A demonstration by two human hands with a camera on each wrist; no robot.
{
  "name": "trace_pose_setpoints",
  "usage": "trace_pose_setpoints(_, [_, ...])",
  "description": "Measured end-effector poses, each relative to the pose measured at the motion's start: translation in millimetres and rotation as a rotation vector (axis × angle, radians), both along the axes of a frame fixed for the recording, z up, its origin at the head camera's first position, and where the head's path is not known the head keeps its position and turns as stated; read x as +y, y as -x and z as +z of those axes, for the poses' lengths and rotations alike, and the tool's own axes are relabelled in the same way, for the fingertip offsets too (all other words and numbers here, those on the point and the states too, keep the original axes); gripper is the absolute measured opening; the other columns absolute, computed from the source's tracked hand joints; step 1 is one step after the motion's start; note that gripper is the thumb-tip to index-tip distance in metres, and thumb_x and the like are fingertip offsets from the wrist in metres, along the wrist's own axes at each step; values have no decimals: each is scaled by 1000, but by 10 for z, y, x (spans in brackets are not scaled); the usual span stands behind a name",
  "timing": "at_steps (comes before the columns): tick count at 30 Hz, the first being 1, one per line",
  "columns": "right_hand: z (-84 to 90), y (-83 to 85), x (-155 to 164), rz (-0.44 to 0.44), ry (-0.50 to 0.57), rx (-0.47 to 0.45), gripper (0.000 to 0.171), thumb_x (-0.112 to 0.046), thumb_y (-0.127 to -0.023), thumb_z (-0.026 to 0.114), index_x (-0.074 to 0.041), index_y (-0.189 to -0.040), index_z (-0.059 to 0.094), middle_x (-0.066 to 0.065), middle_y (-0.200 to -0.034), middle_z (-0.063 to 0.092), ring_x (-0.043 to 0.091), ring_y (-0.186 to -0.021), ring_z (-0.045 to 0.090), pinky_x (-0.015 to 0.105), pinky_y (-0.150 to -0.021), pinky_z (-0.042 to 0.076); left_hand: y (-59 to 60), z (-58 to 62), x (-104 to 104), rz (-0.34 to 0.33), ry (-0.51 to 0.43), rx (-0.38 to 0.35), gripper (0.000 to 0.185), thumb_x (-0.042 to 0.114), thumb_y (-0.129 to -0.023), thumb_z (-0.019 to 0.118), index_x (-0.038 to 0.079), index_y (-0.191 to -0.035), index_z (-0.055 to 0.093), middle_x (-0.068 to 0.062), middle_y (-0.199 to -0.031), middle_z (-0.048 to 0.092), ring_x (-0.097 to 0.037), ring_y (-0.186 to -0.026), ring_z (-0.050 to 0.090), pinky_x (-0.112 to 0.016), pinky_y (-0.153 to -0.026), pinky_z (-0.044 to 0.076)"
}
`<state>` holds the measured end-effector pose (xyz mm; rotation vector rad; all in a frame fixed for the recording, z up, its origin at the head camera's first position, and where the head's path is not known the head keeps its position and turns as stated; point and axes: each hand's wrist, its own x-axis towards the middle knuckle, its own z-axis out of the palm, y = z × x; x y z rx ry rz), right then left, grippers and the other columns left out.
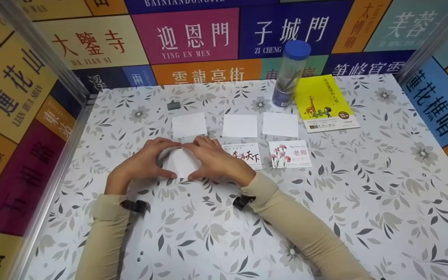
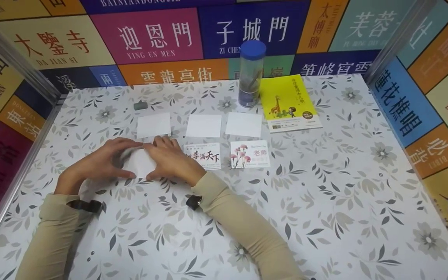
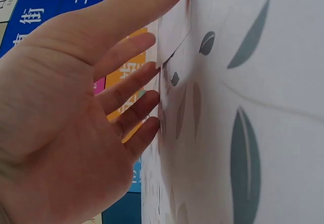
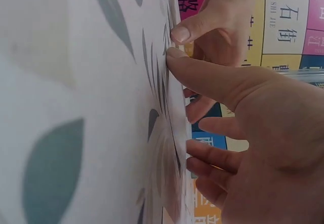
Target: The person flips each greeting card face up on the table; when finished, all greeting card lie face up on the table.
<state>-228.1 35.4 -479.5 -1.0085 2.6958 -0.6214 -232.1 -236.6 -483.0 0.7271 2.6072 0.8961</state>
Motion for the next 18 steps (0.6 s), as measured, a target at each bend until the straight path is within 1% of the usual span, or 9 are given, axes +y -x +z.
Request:
trace_pose_setpoints(2, [0, 1, -9, -11, 7, 8, 97, -48, -79, 95, -17, -160, 52, 6, -133, 51, 25, -127, 42, 46, -115, 35, 9, 2, 17, 5, -23, 6, 97, 31, -79, 99, 22, -163, 50, -9, -160, 54, -34, -149, 45, -59, -127, 35])
trace_pose_setpoints(4, [0, 3, -14, -27, 11, 23, 96, -48, -76, 97, -14, -156, 55, 6, -132, 49, 25, -126, 40, 46, -115, 35, 22, 4, 32, 23, -71, 6, 97, 25, -80, 99, 20, -163, 49, -9, -152, 61, -33, -140, 54, -57, -123, 41])
trace_pose_setpoints(6, [9, 3, -9, -48, 16, 51, 95, -48, -74, 99, -15, -154, 58, 7, -131, 47, 26, -125, 39, 45, -114, 35, 36, 10, 46, 50, -140, 0, 91, 18, -83, 97, 19, -161, 52, -10, -141, 66, -31, -126, 65, -52, -115, 50])
trace_pose_setpoints(8, [21, 8, 3, -71, 25, 99, 92, -45, -74, 99, -17, -152, 60, 8, -129, 49, 26, -123, 42, 45, -112, 37, 46, 21, 63, 85, -222, -16, 82, 14, -85, 94, 19, -158, 56, -10, -130, 66, -29, -110, 71, -45, -102, 59])
trace_pose_setpoints(10, [44, 11, 24, -96, 47, 134, 86, -42, -78, 97, -19, -153, 59, 6, -129, 56, 25, -120, 49, 42, -109, 43, 49, 37, 82, 115, -299, -20, 74, 12, -87, 92, 21, -154, 61, -12, -124, 65, -27, -101, 74, -38, -91, 64])
trace_pose_setpoints(12, [75, 15, 43, -117, 83, 139, 78, -42, -87, 91, -21, -154, 58, 4, -118, 66, 23, -108, 59, 40, -98, 51, 44, 56, 102, 135, -366, -23, 69, 13, -88, 92, 22, -150, 64, -12, -123, 63, -26, -98, 76, -31, -86, 66])
trace_pose_setpoints(14, [101, 20, 53, -123, 139, 109, 70, -47, -95, 83, -22, -155, 56, -1, -103, 72, 18, -93, 66, 38, -83, 55, 35, 76, 123, 141, -441, -20, 66, 15, -88, 92, 21, -148, 66, -12, -123, 63, -27, -98, 76, -27, -84, 65])
trace_pose_setpoints(16, [122, 30, 53, -129, 226, 62, 65, -56, -100, 73, -21, -153, 57, -5, -92, 72, 14, -83, 67, 36, -73, 56, 27, 96, 136, 139, -531, -21, 64, 14, -89, 91, 18, -148, 66, -13, -125, 64, -27, -103, 75, -27, -88, 65])
trace_pose_setpoints(18, [132, 50, 52, -125, 338, 17, 58, -63, -102, 66, -22, -143, 62, -8, -89, 72, 11, -82, 68, 36, -75, 57, 16, 110, 131, 133, -643, -59, 58, 12, -94, 86, 13, -149, 65, -16, -126, 66, -30, -105, 76, -33, -87, 67])
